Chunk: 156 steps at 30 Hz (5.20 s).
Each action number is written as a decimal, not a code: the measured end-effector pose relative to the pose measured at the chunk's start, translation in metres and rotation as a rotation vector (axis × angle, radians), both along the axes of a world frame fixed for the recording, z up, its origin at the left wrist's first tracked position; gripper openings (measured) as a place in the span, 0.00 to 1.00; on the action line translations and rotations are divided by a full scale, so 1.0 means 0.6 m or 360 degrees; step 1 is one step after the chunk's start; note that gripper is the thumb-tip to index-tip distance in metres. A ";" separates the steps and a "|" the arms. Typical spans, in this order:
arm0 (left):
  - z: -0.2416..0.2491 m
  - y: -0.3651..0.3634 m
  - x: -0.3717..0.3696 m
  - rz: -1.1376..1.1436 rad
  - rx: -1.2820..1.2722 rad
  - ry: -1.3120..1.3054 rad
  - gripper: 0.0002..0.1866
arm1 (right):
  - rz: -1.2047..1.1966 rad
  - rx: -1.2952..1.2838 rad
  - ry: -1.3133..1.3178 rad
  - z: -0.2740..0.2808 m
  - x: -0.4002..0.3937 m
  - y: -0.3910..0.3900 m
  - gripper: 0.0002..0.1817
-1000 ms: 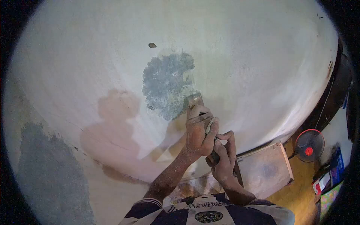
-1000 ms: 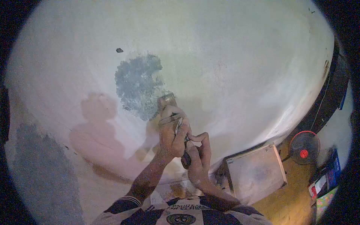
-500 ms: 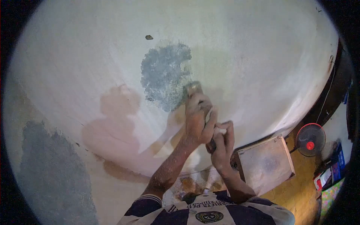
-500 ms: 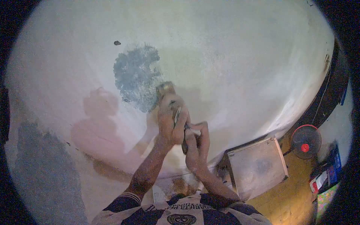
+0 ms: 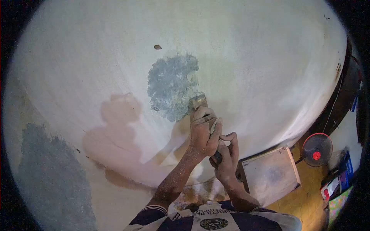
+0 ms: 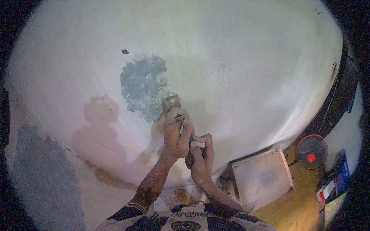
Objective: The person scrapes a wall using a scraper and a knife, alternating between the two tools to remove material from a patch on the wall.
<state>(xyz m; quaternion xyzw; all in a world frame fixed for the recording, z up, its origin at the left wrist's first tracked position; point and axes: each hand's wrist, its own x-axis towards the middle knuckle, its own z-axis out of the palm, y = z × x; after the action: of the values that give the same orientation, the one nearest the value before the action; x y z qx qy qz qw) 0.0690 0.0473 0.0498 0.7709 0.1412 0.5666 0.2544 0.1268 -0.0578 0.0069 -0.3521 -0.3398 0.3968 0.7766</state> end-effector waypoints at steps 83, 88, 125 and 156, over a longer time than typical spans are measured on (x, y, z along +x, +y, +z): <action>-0.009 0.007 -0.002 0.0045 0.0116 -0.0046 0.10 | -0.0014 0.0074 -0.0108 -0.012 0.009 0.012 0.05; -0.012 0.001 -0.001 0.0025 0.0008 -0.0053 0.10 | 0.0054 -0.0049 -0.0031 0.000 0.007 -0.005 0.06; 0.009 -0.019 0.001 0.0157 0.0107 -0.0005 0.12 | 0.0082 0.0036 -0.0033 0.007 0.018 -0.003 0.05; 0.024 0.000 0.007 0.0235 0.0299 -0.0083 0.08 | 0.0081 0.0045 -0.0138 0.026 0.019 0.002 0.03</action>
<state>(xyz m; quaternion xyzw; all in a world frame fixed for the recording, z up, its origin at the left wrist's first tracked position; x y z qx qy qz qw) 0.0730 0.0473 0.0642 0.7638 0.1371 0.6144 0.1423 0.1380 -0.0565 0.0227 -0.3491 -0.3875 0.3959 0.7558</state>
